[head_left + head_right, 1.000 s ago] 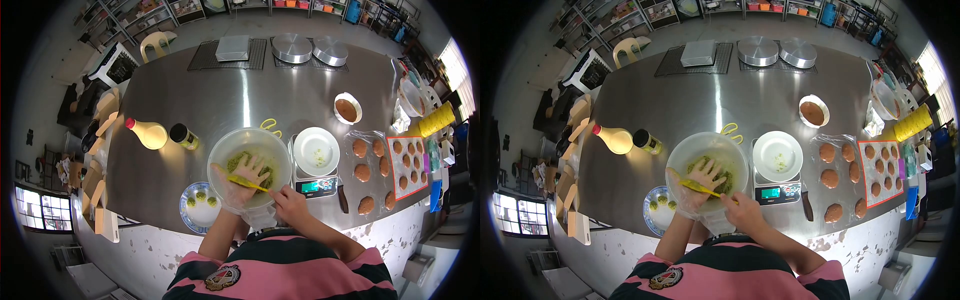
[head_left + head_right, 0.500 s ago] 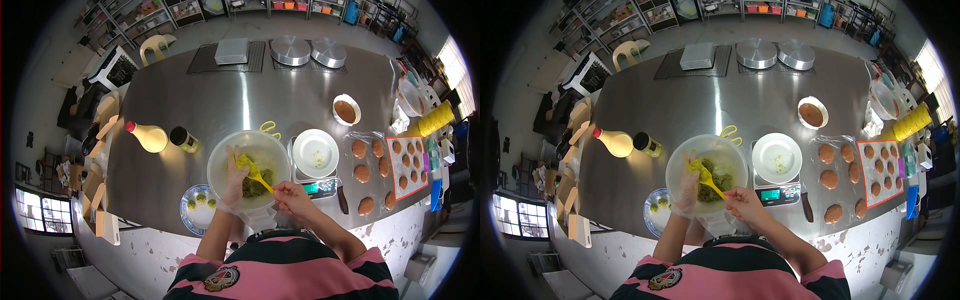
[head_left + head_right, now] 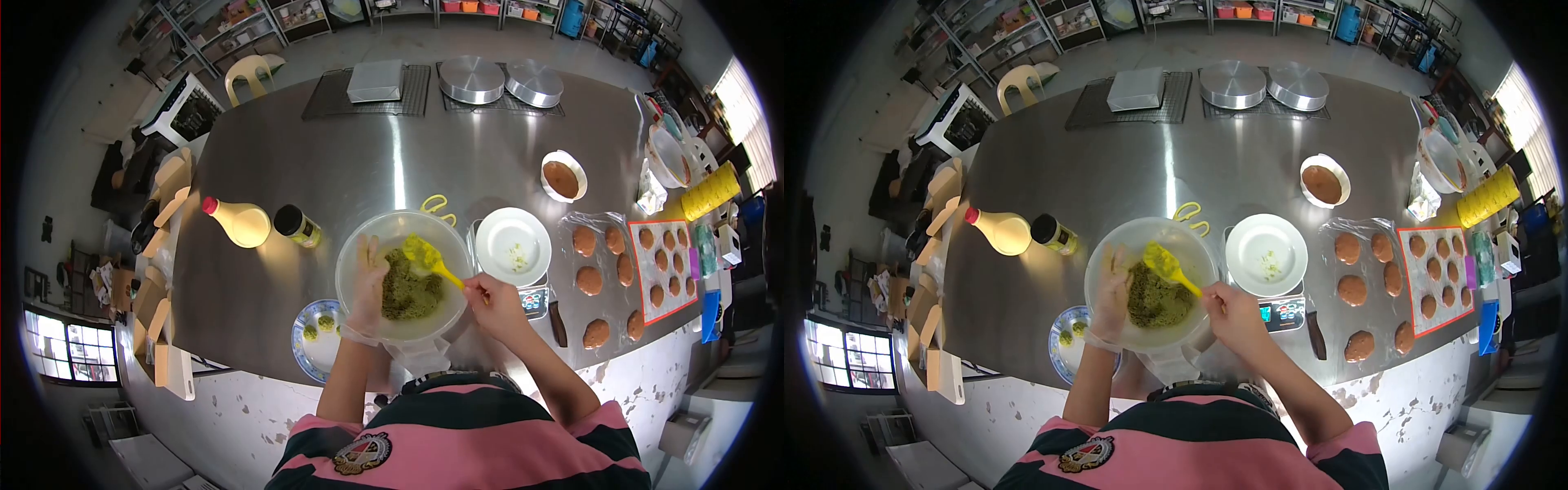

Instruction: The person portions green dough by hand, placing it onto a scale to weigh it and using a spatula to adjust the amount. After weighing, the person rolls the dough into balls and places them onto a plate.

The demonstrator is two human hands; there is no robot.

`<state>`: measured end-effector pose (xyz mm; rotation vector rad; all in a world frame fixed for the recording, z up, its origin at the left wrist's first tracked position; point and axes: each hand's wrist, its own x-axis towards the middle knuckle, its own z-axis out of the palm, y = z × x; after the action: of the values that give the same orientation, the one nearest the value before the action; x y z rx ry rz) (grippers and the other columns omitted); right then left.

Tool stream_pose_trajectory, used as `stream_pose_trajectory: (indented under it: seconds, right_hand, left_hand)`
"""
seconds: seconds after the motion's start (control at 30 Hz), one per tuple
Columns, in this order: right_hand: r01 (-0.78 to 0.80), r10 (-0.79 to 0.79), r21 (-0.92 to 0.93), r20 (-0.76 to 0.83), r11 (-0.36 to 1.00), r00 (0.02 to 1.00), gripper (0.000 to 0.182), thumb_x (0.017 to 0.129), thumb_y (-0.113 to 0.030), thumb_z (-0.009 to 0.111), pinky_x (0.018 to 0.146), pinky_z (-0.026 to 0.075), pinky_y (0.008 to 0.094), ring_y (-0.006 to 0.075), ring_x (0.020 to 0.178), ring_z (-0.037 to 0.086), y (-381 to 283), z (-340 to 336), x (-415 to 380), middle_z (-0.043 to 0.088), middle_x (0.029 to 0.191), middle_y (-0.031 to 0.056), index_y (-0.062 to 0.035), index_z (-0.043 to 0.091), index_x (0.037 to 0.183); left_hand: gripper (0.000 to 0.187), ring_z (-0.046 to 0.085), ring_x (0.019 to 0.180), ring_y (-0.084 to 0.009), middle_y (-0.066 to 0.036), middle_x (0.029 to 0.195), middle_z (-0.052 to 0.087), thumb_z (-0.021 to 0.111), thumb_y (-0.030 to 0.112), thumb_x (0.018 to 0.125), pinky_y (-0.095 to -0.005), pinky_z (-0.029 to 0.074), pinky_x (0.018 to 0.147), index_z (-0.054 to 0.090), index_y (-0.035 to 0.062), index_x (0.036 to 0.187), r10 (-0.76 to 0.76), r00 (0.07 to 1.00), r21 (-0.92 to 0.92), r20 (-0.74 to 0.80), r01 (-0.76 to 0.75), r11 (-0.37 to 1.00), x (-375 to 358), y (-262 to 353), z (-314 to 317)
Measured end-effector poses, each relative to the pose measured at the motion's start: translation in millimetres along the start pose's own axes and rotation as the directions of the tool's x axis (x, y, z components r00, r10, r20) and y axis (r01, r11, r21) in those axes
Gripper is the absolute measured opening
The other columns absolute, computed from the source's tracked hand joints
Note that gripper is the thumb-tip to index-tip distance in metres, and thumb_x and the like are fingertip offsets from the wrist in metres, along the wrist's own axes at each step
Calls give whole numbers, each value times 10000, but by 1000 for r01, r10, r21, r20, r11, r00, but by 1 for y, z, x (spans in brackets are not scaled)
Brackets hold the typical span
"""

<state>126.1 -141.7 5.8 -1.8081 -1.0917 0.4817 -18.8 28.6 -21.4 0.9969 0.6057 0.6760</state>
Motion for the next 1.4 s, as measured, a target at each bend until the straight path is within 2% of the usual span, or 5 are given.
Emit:
stream_pose_trajectory:
  seconds: [0.1,0.3,0.83,1.07,1.4]
  right_hand:
    - [84,63,-678,189,731,980,127,788,-103,600,508,487,342,210,570,623,-7,-1,14,614,704,119,-38,639,889]
    - [207,235,-862,344,462,909,143,747,-92,581,612,540,370,265,734,664,-35,21,38,649,783,126,-63,683,843]
    - [368,118,-663,568,652,814,153,751,-96,515,628,526,414,331,684,644,-16,35,56,628,717,177,-18,646,747]
    - [104,305,-683,451,723,839,124,703,-43,556,672,519,440,378,754,632,-14,39,67,621,784,227,19,633,776]
    - [-17,289,-575,385,818,877,145,715,-26,543,693,501,472,416,793,615,-6,57,65,616,797,258,51,605,821]
  left_hand:
    - [737,207,1358,-285,-195,1475,175,461,267,886,-348,142,1107,43,42,1449,39,999,24,-23,-39,999,3,-11,-14]
    - [634,196,1360,-293,-219,1461,205,340,328,964,-359,110,1117,67,12,1441,80,991,63,-111,-74,995,5,-27,-26]
    - [710,157,1379,-260,-172,1496,106,280,474,957,-342,125,1122,90,-21,1429,-69,950,-27,-305,64,998,6,-20,-12]
    - [744,355,1263,-218,-161,1407,327,278,566,934,-283,292,1041,242,-12,1402,-226,937,-99,-266,207,973,3,-10,-7]
    - [838,132,1371,-318,-176,1497,78,260,604,915,-376,99,1122,13,-7,1433,-231,965,-114,-123,217,969,4,-44,-19]
